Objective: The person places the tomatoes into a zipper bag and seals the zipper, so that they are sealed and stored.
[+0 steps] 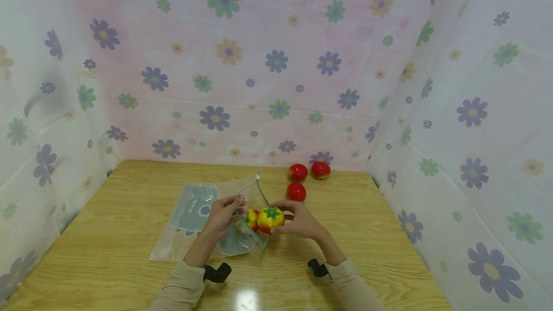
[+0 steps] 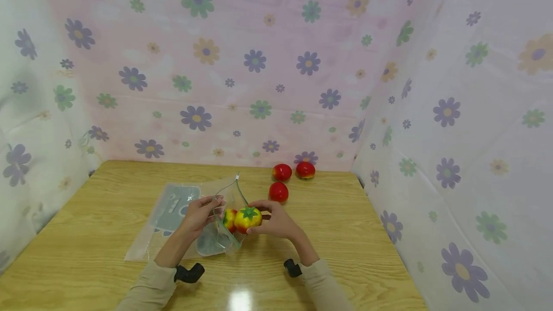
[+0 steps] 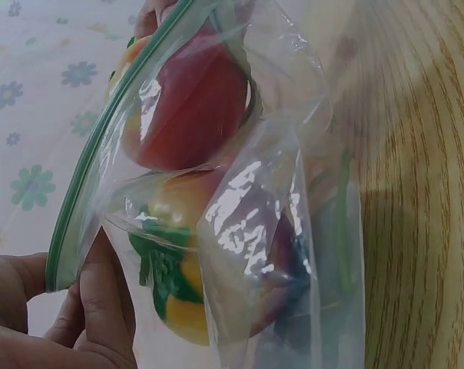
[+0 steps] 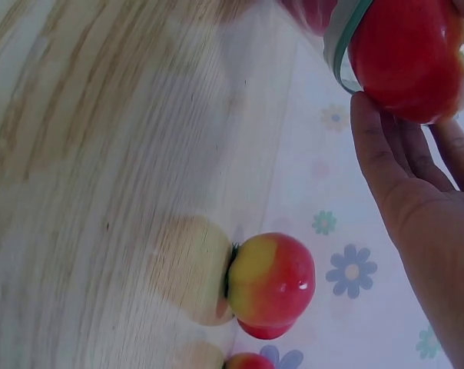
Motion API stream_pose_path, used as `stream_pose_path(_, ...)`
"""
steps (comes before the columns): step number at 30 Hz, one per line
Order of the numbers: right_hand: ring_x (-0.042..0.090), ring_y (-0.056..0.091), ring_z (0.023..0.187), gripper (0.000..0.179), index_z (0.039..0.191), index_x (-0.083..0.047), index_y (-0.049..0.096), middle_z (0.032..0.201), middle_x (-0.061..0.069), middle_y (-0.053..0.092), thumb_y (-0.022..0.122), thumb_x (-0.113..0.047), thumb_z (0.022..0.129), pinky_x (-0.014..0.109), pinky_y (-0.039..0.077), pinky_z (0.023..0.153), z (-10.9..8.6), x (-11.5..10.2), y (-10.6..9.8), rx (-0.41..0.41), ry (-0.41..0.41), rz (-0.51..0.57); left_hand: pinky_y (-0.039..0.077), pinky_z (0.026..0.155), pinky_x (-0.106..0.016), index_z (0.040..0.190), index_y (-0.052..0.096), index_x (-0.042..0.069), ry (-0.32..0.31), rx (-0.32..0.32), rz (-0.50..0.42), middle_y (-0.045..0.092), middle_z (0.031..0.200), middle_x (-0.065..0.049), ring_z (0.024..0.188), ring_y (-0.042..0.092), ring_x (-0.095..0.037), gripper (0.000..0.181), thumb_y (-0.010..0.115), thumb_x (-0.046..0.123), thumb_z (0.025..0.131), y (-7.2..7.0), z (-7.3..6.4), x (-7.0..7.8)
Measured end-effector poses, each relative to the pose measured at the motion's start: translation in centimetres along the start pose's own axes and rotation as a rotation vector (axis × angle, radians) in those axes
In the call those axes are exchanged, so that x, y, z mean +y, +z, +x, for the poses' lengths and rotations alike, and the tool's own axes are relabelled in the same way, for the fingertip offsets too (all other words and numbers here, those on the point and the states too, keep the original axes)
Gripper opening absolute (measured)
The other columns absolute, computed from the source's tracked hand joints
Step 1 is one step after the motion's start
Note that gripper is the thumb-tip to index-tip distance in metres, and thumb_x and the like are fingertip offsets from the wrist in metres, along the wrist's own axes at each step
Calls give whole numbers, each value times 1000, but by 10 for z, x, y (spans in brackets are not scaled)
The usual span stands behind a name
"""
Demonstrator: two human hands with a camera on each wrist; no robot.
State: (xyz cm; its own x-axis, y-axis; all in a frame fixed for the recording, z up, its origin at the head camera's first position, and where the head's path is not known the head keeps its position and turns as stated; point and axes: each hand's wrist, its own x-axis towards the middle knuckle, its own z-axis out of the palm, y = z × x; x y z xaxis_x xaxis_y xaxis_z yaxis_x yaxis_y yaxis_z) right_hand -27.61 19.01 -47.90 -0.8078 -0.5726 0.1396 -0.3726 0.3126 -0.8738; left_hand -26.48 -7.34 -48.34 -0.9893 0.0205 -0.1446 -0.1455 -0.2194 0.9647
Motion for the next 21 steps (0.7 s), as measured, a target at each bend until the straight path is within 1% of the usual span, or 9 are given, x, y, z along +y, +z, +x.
stream_pose_path(8, 23, 62, 114, 55, 131, -11, 65, 130, 3, 64, 87, -21, 82, 33, 55, 98, 4, -2, 7, -1, 6, -18, 52, 63, -22, 128, 65, -6, -3, 11, 49, 73, 93, 2, 76, 66, -10, 33, 61, 17, 104, 1, 1, -1)
stream_pose_path(12, 21, 64, 112, 55, 132, -9, 64, 131, 6, 64, 87, -20, 83, 34, 55, 97, 5, -3, 11, 11, 2, -10, 51, 61, -21, 127, 66, -6, -8, 19, 45, 73, 91, 3, 74, 66, -9, 32, 60, 17, 104, 2, 1, 0)
stream_pose_path(16, 23, 65, 113, 57, 134, -6, 62, 134, 10, 63, 86, -18, 84, 39, 55, 99, 6, -5, 14, 23, 3, 11, 50, 60, -21, 126, 66, -6, -7, 24, 39, 73, 90, 3, 72, 66, -9, 33, 60, 18, 104, 2, 0, 0)
stream_pose_path(21, 29, 64, 116, 57, 135, -3, 60, 134, 13, 63, 85, -20, 86, 45, 53, 101, 6, -6, 16, 42, 18, 13, 51, 61, -21, 126, 66, -5, -5, 24, 40, 73, 91, 3, 72, 65, -8, 32, 60, 18, 104, 3, 0, 0)
